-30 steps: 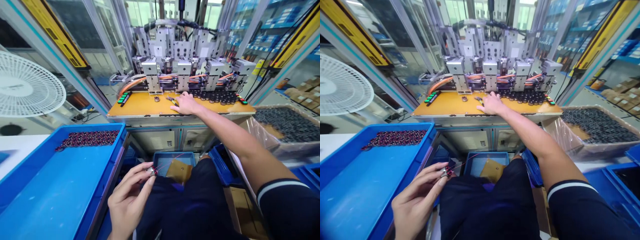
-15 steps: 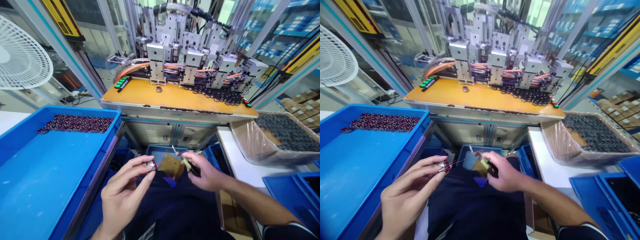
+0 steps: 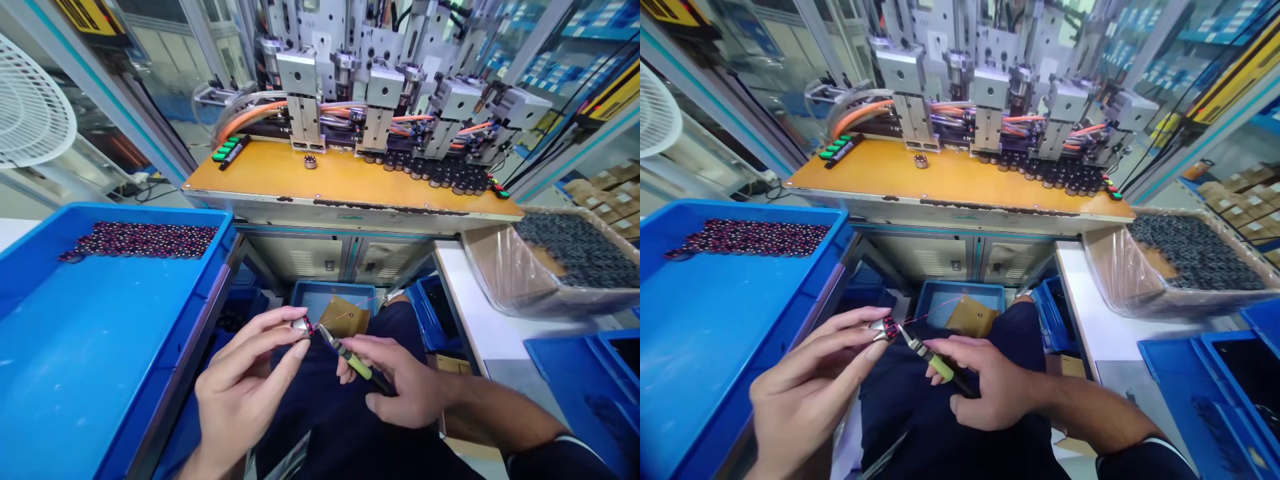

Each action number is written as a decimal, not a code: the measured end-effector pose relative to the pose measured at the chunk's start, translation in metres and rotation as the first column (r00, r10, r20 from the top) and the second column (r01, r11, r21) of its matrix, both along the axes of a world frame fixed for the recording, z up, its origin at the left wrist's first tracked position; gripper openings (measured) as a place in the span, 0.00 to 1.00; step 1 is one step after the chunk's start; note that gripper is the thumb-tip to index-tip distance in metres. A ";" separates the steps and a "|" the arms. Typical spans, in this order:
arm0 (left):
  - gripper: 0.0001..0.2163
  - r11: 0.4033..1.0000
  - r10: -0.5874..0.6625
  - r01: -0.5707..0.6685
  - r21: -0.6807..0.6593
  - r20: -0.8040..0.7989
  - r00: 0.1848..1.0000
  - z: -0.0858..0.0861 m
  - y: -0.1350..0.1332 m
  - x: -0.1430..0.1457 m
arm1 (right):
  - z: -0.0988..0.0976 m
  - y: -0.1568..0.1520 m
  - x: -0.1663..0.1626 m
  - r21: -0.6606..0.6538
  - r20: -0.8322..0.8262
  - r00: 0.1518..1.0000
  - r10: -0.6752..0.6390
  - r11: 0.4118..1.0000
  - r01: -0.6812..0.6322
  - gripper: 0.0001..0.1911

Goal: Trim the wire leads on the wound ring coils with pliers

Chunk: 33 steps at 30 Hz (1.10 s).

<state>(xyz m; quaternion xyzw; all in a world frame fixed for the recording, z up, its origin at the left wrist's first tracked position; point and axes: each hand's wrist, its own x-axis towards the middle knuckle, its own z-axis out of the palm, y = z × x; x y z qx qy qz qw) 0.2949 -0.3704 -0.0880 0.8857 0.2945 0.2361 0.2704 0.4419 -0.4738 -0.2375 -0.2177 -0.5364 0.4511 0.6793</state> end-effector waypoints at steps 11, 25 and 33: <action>0.16 1.000 0.002 -0.002 -0.007 -0.007 1.000 -0.001 0.000 0.000 | 0.002 0.002 -0.003 -0.032 -0.125 0.989 0.074 0.996 -0.078 0.45; 0.16 0.999 0.014 -0.014 -0.033 -0.021 1.000 -0.003 0.001 -0.001 | 0.011 -0.004 -0.002 -0.231 -0.141 0.981 0.135 0.959 -0.165 0.25; 0.19 0.992 -0.121 0.123 -0.020 0.082 0.989 -0.003 0.007 -0.002 | 0.012 -0.015 0.013 -0.127 -0.243 0.942 0.233 0.955 -0.269 0.40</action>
